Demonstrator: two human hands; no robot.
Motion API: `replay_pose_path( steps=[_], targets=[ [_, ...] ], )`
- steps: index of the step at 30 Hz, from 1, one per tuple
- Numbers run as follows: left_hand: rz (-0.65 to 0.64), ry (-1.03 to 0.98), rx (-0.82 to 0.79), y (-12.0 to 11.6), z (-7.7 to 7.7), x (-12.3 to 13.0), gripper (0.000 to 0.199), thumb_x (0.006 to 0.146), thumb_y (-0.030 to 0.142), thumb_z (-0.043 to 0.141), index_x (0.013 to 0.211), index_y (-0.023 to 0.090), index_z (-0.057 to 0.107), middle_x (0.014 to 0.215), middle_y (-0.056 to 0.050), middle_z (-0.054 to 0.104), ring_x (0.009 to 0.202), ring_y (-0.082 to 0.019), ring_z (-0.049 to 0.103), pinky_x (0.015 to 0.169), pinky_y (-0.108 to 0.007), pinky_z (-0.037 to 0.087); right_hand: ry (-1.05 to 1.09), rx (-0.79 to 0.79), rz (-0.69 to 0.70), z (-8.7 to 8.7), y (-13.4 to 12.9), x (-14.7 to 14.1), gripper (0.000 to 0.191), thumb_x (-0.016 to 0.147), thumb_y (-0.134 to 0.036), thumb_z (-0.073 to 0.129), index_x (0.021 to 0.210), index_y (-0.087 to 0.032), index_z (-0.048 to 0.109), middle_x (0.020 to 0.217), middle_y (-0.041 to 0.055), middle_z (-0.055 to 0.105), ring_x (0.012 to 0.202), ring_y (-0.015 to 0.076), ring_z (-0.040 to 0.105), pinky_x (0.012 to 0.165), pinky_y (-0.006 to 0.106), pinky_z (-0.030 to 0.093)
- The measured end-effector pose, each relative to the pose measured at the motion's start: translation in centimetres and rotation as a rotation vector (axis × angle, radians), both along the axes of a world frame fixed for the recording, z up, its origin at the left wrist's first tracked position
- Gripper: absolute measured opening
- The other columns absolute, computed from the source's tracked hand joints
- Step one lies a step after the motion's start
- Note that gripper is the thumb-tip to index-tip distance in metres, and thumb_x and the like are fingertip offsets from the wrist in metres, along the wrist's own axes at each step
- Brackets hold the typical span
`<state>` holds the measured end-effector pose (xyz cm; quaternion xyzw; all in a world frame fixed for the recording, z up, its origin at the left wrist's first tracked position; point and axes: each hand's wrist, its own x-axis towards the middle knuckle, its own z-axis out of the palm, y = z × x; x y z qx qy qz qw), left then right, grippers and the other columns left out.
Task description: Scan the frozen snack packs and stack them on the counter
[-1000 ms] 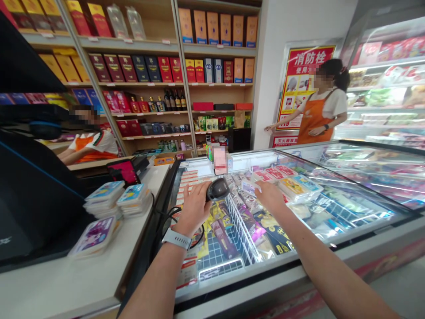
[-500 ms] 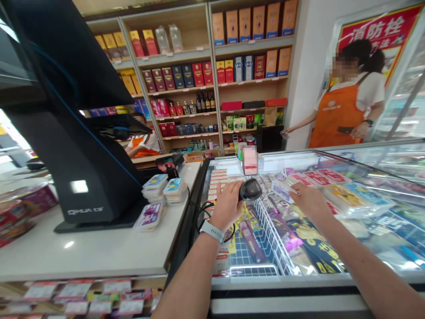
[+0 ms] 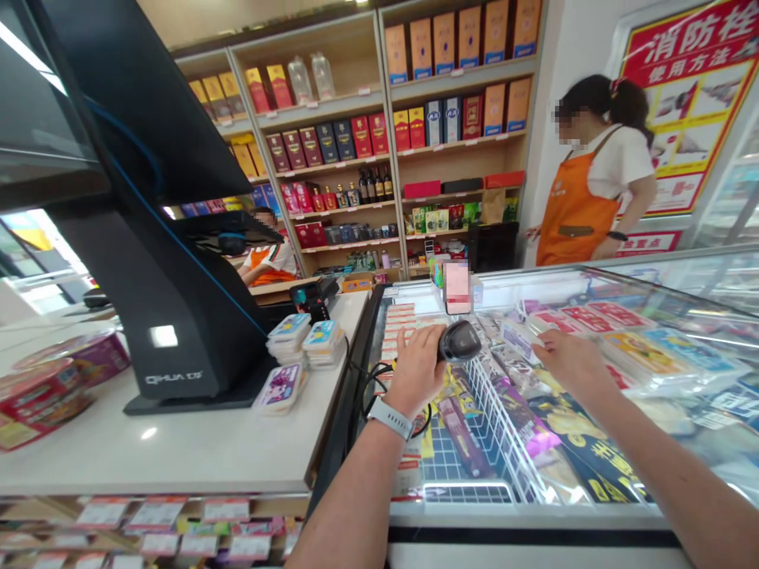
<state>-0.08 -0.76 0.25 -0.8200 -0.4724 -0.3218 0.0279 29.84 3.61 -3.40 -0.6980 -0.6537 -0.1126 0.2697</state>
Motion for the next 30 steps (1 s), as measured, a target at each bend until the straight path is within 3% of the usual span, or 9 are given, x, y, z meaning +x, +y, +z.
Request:
replay_pose_path(
  steps=[5, 12, 17, 24, 30],
  targets=[
    [0.007, -0.010, -0.014, 0.1, 0.1, 0.0, 0.059, 0.083, 0.012, 0.053, 0.140, 0.022, 0.042, 0.143, -0.008, 0.055, 0.135, -0.024, 0.046, 0.123, -0.056, 0.010, 0.044, 0.012, -0.040, 0.6, -0.5, -0.6, 0.026, 0.088, -0.031, 0.054, 0.098, -0.014, 0.070, 0.082, 0.0113, 0.075, 0.083, 0.0291, 0.072, 0.072, 0.035, 0.050],
    [0.014, -0.037, -0.014, -0.3, 0.4, 0.1, 0.062, 0.081, 0.011, 0.053, 0.141, 0.022, 0.043, 0.141, -0.008, 0.056, 0.134, -0.024, 0.048, 0.124, -0.055, 0.011, 0.345, 0.108, -0.024, 0.8, -0.5, -1.0, 0.029, 0.080, -0.040, 0.058, 0.095, -0.019, 0.072, 0.077, 0.0082, 0.075, 0.078, 0.0305, 0.072, 0.068, 0.037, 0.050],
    [0.003, -0.037, -0.005, -0.2, 0.5, 0.1, 0.062, 0.080, 0.010, 0.054, 0.140, 0.022, 0.043, 0.141, -0.008, 0.057, 0.133, -0.024, 0.049, 0.123, -0.057, 0.012, 0.571, 0.131, 0.029, 0.7, -0.2, -1.3, 0.034, 0.076, -0.048, 0.058, 0.090, -0.020, 0.070, 0.077, 0.0078, 0.076, 0.080, 0.0297, 0.072, 0.072, 0.039, 0.052],
    [0.008, -0.025, 0.027, 0.7, 0.1, -0.2, 0.060, 0.082, 0.010, 0.053, 0.140, 0.019, 0.043, 0.141, -0.012, 0.058, 0.134, -0.026, 0.049, 0.121, -0.057, 0.014, 0.983, 0.143, 0.204, 0.2, 0.4, -2.1, 0.031, 0.073, -0.047, 0.061, 0.087, -0.020, 0.066, 0.078, 0.0071, 0.075, 0.078, 0.0278, 0.074, 0.075, 0.040, 0.058],
    [0.008, -0.015, 0.083, 0.5, 0.4, -0.1, 0.060, 0.081, 0.009, 0.050, 0.140, 0.018, 0.044, 0.140, -0.013, 0.058, 0.132, -0.026, 0.051, 0.119, -0.057, 0.019, 1.080, 0.184, 0.229, 0.9, -0.3, -2.8, 0.032, 0.074, -0.049, 0.065, 0.088, -0.021, 0.064, 0.077, 0.0048, 0.073, 0.070, 0.0255, 0.073, 0.067, 0.040, 0.062]
  ],
)
